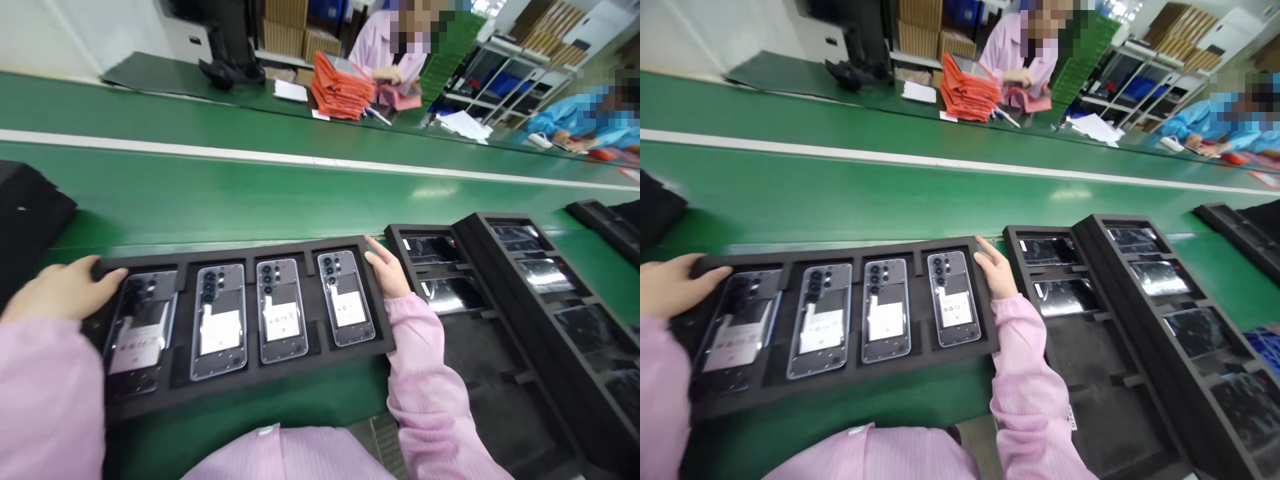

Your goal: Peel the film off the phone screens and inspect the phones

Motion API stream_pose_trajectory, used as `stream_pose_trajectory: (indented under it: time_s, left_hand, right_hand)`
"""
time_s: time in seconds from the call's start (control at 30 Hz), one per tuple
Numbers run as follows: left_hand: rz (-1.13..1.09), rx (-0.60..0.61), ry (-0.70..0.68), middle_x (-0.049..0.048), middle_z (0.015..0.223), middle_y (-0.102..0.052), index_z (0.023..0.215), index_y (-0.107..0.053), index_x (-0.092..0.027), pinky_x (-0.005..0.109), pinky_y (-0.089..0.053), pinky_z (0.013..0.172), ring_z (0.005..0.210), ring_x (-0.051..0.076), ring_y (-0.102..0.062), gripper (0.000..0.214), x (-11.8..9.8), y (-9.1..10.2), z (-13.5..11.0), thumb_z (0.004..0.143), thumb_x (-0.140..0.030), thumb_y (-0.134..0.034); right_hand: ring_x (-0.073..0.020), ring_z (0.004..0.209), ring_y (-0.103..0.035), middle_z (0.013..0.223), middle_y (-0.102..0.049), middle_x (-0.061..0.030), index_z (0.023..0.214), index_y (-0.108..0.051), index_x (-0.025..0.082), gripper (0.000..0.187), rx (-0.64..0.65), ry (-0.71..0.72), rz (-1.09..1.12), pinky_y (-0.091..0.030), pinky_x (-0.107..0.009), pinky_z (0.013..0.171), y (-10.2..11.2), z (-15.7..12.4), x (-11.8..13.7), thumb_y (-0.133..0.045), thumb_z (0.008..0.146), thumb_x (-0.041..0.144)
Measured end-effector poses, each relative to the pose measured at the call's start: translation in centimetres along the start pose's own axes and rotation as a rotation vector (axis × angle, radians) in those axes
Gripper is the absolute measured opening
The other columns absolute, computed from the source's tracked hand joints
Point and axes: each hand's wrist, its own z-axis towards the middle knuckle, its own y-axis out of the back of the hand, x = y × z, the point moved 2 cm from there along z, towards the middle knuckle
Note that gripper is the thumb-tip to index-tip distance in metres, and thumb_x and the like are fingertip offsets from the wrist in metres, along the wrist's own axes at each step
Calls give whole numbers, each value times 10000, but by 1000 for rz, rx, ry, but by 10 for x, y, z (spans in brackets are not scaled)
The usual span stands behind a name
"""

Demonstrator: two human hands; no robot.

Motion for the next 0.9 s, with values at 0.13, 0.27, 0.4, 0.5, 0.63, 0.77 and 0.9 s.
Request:
stream_pose_trajectory:
  time_s: [0.13, 0.27, 0.4, 0.5, 0.63, 0.77, 0.9]
  left_hand:
    - [-30, 74, -15, 283, 1275, -433, 1326, -392, 14, 465, -527, 704, 924, 336, -630, 808, -53, 20, -1, 890, -665, -349]
    - [-159, 74, -185, 213, 1245, -489, 1215, -522, -66, 466, -468, 938, 1094, 335, -592, 480, -111, 32, -13, 943, -429, -367]
    - [-232, 185, -275, 169, 1297, -543, 1282, -473, -112, 431, -460, 973, 1126, 300, -591, 437, -117, 26, -16, 937, -351, -352]
    - [-256, 276, -256, 149, 1327, -554, 1261, -497, -142, 431, -454, 965, 1128, 306, -594, 421, -105, 22, -13, 914, -360, -399]
    - [-275, 284, -256, 143, 1236, -624, 1146, -579, -157, 463, -437, 949, 1096, 341, -596, 355, -102, 22, -8, 877, -354, -454]
    - [-361, 195, -241, 178, 1178, -626, 1053, -601, -140, 488, -410, 937, 1094, 372, -555, 348, -105, 19, -4, 865, -401, -467]
    - [-528, 106, -228, 152, 1013, -663, 816, -613, -182, 506, -347, 970, 1054, 366, -534, 293, -101, 16, 1, 842, -451, -498]
  right_hand:
    - [-276, 1079, -609, 1253, -603, -167, 1328, -550, 122, 770, -250, 213, -342, -460, -456, 991, 20, 2, 16, -711, 641, 429]
    - [-264, 795, -644, 922, -697, -119, 1123, -673, 127, 505, -299, 288, -779, -525, -461, 826, 3, -46, 17, -556, 806, 502]
    - [-402, 1103, -523, 1224, -597, -226, 1267, -566, 27, 694, -219, 475, -1253, -458, -521, 933, -40, -89, -5, -581, 798, 538]
    - [-410, 1171, -454, 1300, -544, -220, 1357, -456, -16, 757, -228, 340, -1463, -430, -501, 950, -56, -83, -6, -553, 838, 526]
    - [-410, 1178, -444, 1259, -548, -222, 1366, -444, 20, 759, -158, -34, -1546, -419, -483, 910, -62, -46, 21, -574, 826, 537]
    - [-392, 1135, -497, 1146, -575, -220, 1372, -423, 21, 811, -163, -115, -1520, -401, -418, 913, -72, -28, 42, -657, 752, 489]
    - [-313, 1097, -559, 1163, -545, -188, 1484, -228, 65, 912, -267, -44, -1445, -395, -352, 950, -76, -40, 54, -627, 774, 477]
